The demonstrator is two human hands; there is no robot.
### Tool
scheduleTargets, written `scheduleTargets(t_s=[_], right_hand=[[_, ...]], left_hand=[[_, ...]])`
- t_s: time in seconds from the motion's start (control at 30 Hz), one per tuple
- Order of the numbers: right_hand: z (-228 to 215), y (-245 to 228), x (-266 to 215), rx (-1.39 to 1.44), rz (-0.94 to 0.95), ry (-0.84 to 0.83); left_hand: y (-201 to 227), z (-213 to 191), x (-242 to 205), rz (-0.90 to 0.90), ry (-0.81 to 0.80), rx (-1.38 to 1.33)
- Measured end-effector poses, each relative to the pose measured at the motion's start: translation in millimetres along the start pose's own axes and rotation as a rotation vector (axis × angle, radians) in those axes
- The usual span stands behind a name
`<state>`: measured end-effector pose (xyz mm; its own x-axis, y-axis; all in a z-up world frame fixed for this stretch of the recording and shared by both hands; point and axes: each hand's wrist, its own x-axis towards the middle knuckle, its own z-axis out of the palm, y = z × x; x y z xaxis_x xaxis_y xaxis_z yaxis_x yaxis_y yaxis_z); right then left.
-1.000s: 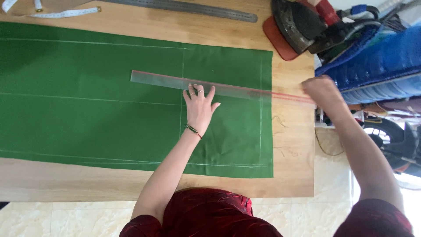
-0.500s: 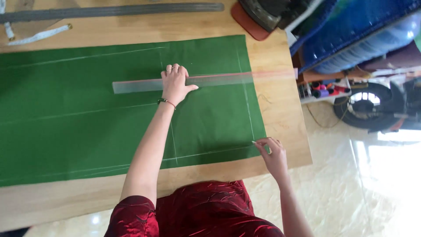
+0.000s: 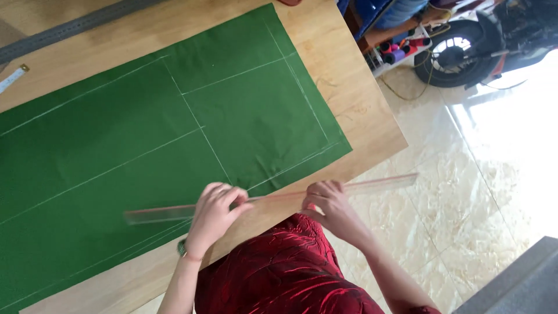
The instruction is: The person marks a green fabric with chalk using a ruler and a curved template, then cuts the fabric along the marked lines with scissors.
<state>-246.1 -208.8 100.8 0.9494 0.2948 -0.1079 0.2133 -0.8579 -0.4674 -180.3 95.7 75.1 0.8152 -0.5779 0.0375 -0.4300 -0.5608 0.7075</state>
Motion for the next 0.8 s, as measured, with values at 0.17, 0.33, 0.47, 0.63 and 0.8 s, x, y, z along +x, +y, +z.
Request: scheduleTargets(t_s=[0.17,0.33,0.47,0.63,0.8], right_hand=[[34,-66,18,0.306,-0.093,0.011],[42,-143,44,0.617,-0.078,-0.029],[43,-193,55,0.689,-0.174,-0.136],[46,-212,67,0.794,-0.177,-0.193],[37,-221,72,0.969,-0.131,-0.244]], left_hand=[[-12,-44,-53,-0.048,0.493,0.234],[-27,-42,-97,-0.344,1.036,0.095],[-21,-35,-110,-0.361,1.235,-0.365],[-12,-42,-113,-0.204,1.307,-0.290],[-49,-52,-108,-0.464,1.122,-0.800]])
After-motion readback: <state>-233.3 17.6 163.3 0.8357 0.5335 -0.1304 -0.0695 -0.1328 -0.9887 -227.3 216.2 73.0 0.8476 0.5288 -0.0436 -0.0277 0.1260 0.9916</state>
